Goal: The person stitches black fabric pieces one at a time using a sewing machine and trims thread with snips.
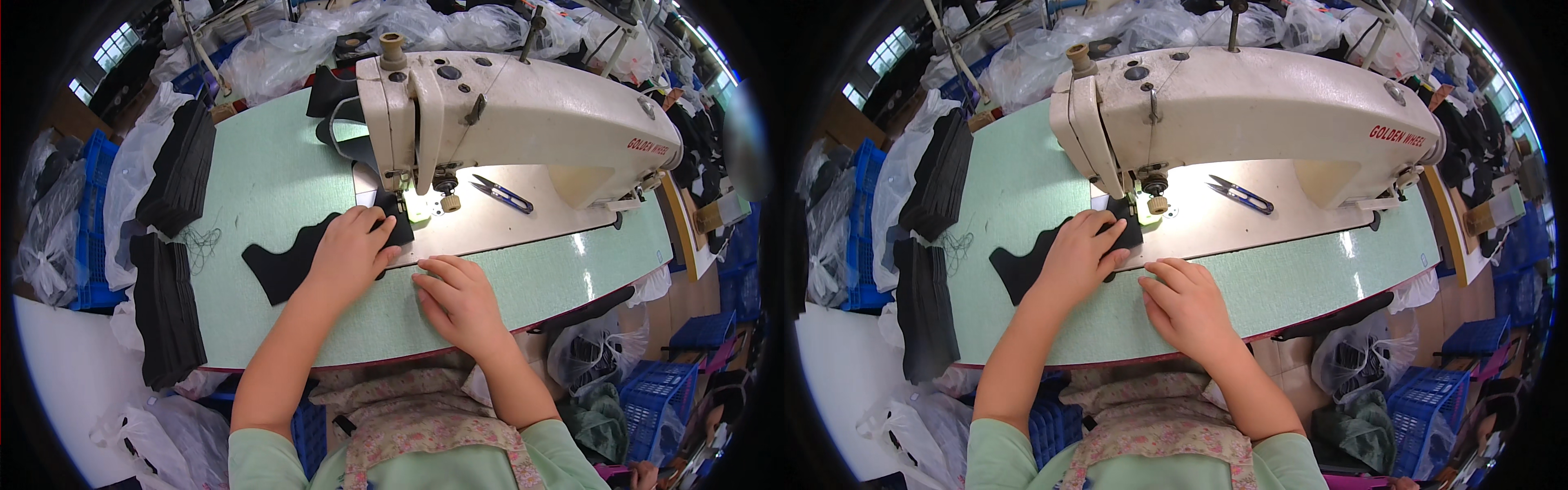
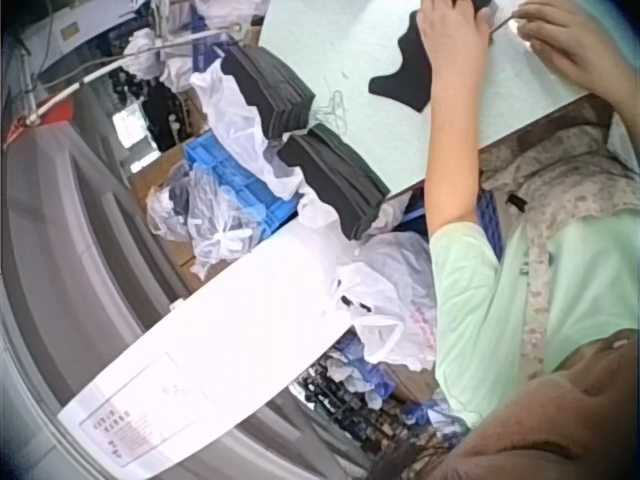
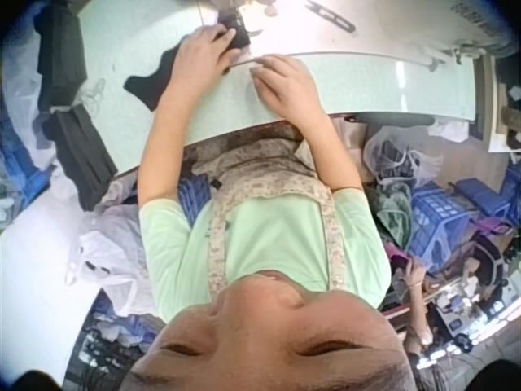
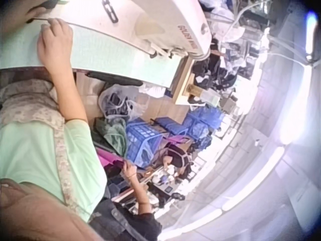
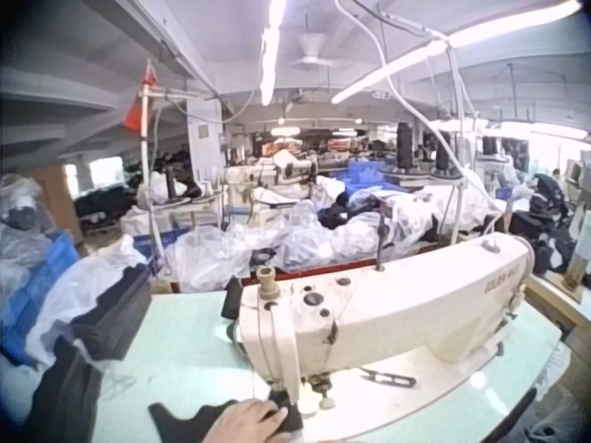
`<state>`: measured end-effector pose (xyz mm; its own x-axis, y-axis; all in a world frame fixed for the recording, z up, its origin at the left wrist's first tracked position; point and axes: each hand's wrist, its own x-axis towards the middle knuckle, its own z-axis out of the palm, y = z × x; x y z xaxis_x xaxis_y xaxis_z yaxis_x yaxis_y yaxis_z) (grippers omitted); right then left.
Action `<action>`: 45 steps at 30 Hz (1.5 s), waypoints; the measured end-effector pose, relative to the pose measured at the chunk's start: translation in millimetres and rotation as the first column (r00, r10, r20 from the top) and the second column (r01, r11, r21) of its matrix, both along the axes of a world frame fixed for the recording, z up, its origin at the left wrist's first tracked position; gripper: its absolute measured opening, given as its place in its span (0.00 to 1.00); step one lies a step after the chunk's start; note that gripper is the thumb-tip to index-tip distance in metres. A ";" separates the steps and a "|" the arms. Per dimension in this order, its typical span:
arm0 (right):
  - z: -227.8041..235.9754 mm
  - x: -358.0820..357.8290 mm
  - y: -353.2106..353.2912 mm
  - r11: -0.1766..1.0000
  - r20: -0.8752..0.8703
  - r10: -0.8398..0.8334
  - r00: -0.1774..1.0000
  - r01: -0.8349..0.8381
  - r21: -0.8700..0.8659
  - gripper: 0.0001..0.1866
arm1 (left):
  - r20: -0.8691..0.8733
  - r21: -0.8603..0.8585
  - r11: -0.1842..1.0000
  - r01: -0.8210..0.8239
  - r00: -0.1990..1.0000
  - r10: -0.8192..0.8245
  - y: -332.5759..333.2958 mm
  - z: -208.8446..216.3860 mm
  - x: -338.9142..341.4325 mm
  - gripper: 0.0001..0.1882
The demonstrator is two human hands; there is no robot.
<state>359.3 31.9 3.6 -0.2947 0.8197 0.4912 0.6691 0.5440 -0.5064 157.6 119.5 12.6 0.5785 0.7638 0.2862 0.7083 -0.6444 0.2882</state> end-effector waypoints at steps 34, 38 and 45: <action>-9.3 1.7 -0.6 1.000 -0.061 0.016 0.998 -0.015 0.016 0.10 | -0.165 0.061 0.671 -0.739 0.655 0.737 21.9 -24.3 -109.1 0.35; -14.4 -2.9 2.2 0.994 -0.113 -0.013 0.994 0.025 0.108 0.07 | -0.220 0.022 0.643 -0.765 0.624 0.750 24.0 -38.3 -142.8 0.40; -24.6 0.2 -0.3 1.000 -0.099 0.006 0.995 -0.005 0.009 0.10 | -0.002 -0.018 0.622 -0.783 0.622 0.783 33.6 -45.1 -153.9 0.37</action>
<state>359.6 31.6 -21.0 -0.2489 0.8135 0.5256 0.6124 0.5527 -0.5653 3.7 153.1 -32.6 -0.2412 0.9317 0.2716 0.9416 0.1568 0.2980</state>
